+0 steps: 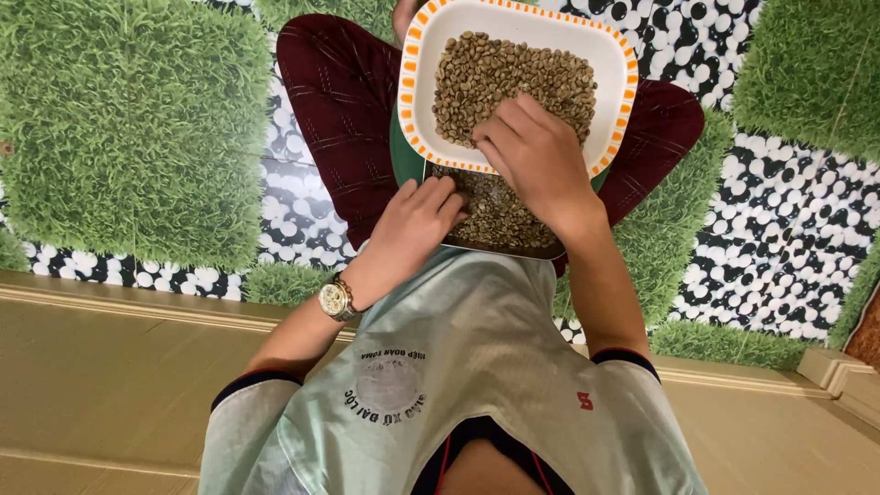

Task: The person sorts green coffee beans by hand, transferring them from a tray into a collection container in several passes.

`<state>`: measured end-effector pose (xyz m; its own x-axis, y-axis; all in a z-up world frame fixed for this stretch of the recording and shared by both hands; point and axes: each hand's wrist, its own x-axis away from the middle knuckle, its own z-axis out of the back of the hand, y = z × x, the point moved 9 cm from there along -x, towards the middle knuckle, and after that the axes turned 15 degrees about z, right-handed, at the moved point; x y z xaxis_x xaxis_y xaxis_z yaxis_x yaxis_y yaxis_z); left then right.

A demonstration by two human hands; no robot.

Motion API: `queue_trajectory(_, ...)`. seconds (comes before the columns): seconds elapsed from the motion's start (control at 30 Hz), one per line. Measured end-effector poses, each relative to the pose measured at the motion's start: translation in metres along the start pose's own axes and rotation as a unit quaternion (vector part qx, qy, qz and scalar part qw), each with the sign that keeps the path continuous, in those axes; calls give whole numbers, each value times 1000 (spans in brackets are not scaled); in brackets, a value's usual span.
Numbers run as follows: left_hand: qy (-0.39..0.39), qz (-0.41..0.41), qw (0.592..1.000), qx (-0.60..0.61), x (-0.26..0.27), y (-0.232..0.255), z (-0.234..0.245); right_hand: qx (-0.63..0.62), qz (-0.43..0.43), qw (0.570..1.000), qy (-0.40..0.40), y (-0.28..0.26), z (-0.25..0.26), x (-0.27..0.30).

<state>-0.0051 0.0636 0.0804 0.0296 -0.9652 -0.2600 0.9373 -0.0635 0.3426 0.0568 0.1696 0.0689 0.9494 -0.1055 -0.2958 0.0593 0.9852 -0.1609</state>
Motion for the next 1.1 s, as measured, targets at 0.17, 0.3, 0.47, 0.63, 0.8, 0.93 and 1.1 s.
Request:
queue_trajectory(0.17,17,22,996,80,-1,-19,-5,-75,-34,996,28,-33,6,32)
queue_trajectory(0.3,52,31,997,48,-40,-32,3,-99,-14,992,75,-55,31,31)
queue_trajectory(0.47,3,34,998,-58,-70,-28,4,-84,-107,986,102,-37,39,60)
queue_trajectory(0.63,-31,25,995,-88,-76,-29,-11,-70,-153,979,116,-20,49,87)
queue_trajectory(0.8,-38,3,990,-135,-83,-29,-25,-8,-179,975,130,-6,65,100)
queue_trajectory(0.93,-53,2,985,-163,-85,-33,-37,18,-188,975,118,5,68,90)
queue_trajectory(1.1,-54,-10,983,-173,-87,-32,-33,64,-118,988,74,8,54,59)
